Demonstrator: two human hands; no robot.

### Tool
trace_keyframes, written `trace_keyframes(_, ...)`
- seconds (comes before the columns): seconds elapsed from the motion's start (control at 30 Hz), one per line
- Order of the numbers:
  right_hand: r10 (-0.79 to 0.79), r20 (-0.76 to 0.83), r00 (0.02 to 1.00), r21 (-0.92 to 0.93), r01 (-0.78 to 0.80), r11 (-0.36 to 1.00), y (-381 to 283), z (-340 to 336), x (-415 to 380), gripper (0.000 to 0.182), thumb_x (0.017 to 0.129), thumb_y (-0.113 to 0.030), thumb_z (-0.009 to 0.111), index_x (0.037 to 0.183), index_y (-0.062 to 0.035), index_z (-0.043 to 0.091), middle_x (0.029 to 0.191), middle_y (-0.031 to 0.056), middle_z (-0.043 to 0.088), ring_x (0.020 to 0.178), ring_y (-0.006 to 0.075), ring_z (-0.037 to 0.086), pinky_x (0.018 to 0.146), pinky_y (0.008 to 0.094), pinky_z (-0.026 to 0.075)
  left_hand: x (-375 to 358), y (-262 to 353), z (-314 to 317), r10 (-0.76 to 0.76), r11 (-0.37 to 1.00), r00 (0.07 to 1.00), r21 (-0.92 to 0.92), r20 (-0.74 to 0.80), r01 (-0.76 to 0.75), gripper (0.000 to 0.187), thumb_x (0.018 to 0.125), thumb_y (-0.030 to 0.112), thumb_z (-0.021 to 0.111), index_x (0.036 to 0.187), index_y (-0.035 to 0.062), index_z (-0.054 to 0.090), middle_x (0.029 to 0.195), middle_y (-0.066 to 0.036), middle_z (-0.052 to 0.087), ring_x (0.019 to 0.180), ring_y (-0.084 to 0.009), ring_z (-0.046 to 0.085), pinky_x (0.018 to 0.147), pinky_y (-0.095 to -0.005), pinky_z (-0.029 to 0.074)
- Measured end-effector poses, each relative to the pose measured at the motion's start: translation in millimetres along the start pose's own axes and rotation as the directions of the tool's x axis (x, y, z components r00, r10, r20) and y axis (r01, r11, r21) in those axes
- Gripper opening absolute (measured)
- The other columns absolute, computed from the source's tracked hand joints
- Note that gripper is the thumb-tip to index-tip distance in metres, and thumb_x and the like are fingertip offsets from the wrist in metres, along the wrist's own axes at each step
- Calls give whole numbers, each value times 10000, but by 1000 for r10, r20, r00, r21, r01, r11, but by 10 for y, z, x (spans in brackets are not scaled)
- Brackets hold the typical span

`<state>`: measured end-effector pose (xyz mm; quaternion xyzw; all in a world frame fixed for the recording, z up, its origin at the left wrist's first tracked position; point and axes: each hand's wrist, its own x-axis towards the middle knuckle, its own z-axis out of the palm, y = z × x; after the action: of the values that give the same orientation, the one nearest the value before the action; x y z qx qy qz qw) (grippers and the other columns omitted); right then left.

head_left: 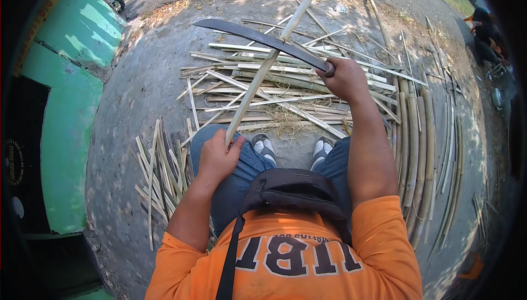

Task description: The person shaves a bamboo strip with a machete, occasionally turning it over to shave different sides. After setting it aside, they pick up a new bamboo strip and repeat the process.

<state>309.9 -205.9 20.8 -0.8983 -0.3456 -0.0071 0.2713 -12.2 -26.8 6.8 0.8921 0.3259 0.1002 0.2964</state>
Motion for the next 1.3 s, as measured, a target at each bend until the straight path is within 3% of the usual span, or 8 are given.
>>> trace_keyframes(0.27,-173,52,984,-137,178,974,-326,124,-187,189,881,-302,645,878,-139,740,787,153,707,798,397,707,730,519,571,6,18,-18,26,999,1000,-25,-5,-26,423,1025,385,649,888,-10,586,698,-262,645,683,-497,646,601,-536,481)
trace_keyframes(0.37,-83,51,995,-119,88,989,-139,230,-42,183,873,-305,673,885,-134,739,827,161,723,827,398,713,746,516,572,-8,-61,10,70,997,997,-8,-25,-71,426,1042,383,628,874,-2,558,672,-251,616,660,-493,623,580,-521,457)
trace_keyframes(0.4,51,95,994,6,-52,999,-91,212,36,182,861,-307,705,893,-131,740,872,167,740,867,398,719,767,513,573,-25,-90,30,94,996,995,-2,-36,-94,426,1048,381,622,870,2,550,655,-241,602,644,-485,614,568,-508,446)
trace_keyframes(0.5,90,82,993,-59,-86,995,-53,207,85,186,852,-309,729,897,-129,741,898,167,750,895,391,722,780,508,572,2,-89,44,83,996,996,34,-23,-83,428,1044,379,627,862,3,537,661,-249,605,657,-497,613,573,-525,445)
trace_keyframes(0.8,-260,84,962,-109,268,957,-330,235,-184,132,821,-257,686,833,-127,712,784,146,712,784,401,698,711,521,561,-26,-27,-5,72,997,997,12,-7,-72,420,1036,396,624,893,5,570,748,-279,662,752,-526,649,651,-584,488)
trace_keyframes(0.93,8,95,995,39,-12,999,10,223,59,170,879,-290,686,894,-133,750,835,178,730,821,407,704,741,522,562,-50,-76,30,83,993,997,86,7,-84,420,1030,400,631,900,6,567,762,-284,666,764,-530,651,658,-590,494)
trace_keyframes(1.07,56,58,997,-19,-55,998,5,215,57,192,897,-298,673,915,-124,753,882,171,739,857,408,705,752,518,564,-22,-79,32,83,992,996,96,27,-85,421,1027,400,637,899,6,565,774,-293,670,773,-532,654,664,-592,498)
trace_keyframes(1.3,-269,70,961,-89,274,957,-274,209,-148,159,869,-264,647,879,-131,733,815,167,716,803,395,701,738,521,567,-57,-41,60,111,993,991,-28,-75,-113,366,1030,360,639,951,5,591,745,-275,651,748,-520,641,634,-565,476)
